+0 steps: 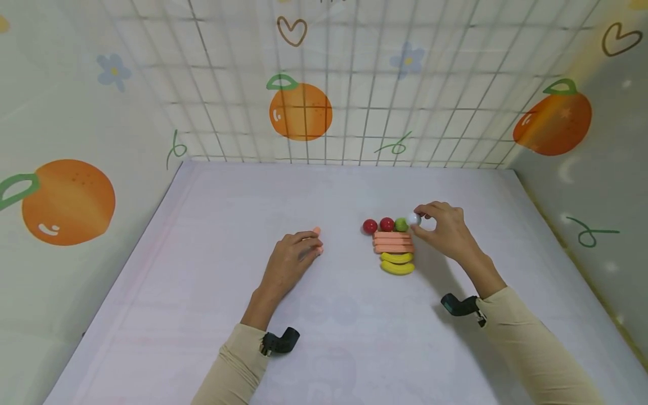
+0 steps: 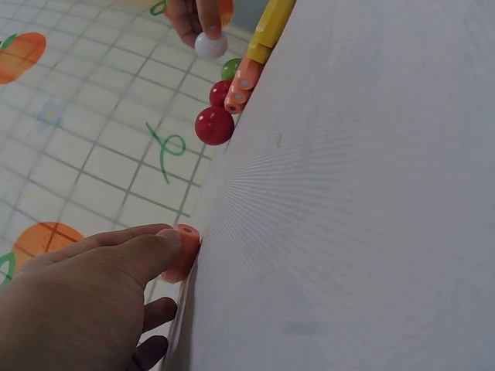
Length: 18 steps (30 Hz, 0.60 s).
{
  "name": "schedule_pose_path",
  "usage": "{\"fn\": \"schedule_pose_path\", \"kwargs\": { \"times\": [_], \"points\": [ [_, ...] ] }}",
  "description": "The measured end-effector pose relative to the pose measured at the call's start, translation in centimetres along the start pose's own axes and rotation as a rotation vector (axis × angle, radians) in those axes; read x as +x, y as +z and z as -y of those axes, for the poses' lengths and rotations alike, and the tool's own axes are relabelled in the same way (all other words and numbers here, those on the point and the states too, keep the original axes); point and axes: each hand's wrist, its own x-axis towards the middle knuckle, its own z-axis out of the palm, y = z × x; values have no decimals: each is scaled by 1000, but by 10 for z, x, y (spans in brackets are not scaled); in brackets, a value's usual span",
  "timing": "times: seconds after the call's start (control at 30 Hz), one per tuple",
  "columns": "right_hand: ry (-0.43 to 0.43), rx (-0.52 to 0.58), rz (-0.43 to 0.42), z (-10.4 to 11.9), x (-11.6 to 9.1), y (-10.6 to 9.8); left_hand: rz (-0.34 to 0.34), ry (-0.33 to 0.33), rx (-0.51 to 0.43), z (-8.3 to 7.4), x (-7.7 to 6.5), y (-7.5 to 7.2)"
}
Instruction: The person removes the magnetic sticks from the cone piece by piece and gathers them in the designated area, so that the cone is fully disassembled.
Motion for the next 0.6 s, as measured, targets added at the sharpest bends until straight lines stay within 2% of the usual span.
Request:
{"fn": "schedule_pose_path", "kwargs": {
  "times": [0.2,0.6],
  "points": [
    [22,-14,-3,-9,-2,2,-16,16,-1,-1,-1,-1],
    [97,-52,84,-21,-4,11,-26,38,-7,-3,-1,-2]
  ]
}}
